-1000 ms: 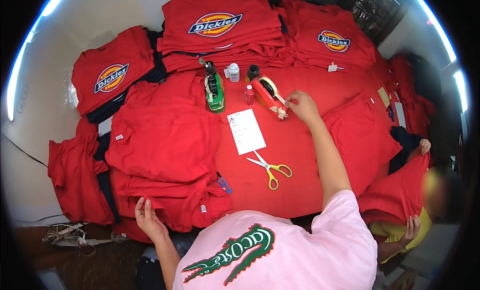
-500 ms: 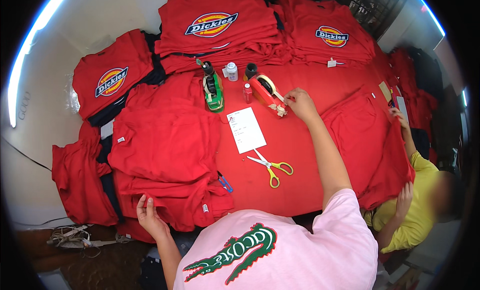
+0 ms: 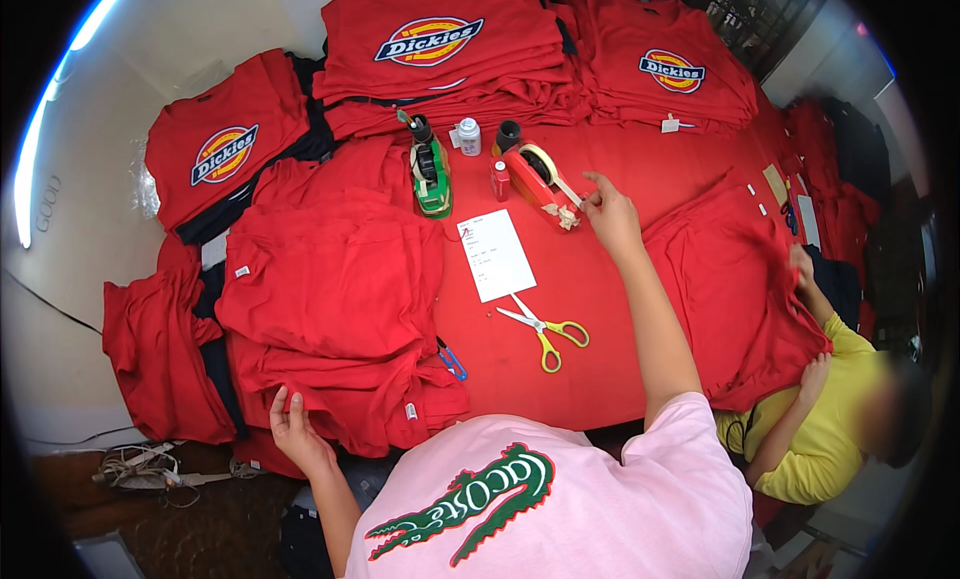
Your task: The person trims threads from red t-shirts using scissors and records information on a notepad. The person then stacks the garments on a table and handles garment labels and tape.
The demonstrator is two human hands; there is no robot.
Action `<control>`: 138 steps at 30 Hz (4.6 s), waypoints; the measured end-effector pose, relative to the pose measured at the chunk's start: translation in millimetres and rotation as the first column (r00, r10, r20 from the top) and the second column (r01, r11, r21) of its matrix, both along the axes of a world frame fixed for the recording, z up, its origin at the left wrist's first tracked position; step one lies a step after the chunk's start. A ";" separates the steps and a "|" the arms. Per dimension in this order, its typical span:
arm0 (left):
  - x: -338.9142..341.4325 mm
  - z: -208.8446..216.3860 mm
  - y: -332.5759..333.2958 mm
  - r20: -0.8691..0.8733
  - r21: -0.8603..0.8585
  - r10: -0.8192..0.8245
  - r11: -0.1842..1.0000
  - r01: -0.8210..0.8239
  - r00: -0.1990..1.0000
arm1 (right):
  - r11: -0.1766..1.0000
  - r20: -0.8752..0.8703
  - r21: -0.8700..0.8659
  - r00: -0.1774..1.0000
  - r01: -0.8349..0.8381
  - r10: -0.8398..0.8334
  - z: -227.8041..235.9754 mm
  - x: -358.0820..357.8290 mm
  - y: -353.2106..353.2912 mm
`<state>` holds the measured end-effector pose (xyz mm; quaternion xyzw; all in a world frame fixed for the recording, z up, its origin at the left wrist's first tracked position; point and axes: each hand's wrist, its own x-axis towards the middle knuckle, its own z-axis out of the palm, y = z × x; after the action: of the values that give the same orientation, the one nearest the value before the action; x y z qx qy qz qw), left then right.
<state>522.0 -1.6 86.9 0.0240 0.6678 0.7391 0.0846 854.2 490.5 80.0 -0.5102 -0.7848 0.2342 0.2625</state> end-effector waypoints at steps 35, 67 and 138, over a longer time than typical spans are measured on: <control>-35.1 31.1 -72.0 0.198 0.406 -0.173 0.910 0.080 0.965 | 0.504 -0.623 -0.232 0.525 -0.832 0.580 81.8 -279.7 -361.1; -133.0 29.6 -178.2 0.200 0.564 -0.455 0.778 0.277 0.868 | 0.129 -0.812 -0.473 0.488 -0.872 0.320 4.4 -367.2 -481.7; -314.4 -94.9 -233.6 -0.293 -0.320 -0.642 0.764 0.560 0.709 | 0.901 -0.407 -0.429 0.905 -0.068 -0.125 1.7 -51.2 -454.6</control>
<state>207.6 -235.1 -8.0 0.3769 0.6993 0.5767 0.1907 803.0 35.9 81.7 -0.5039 -0.6292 0.5039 0.3104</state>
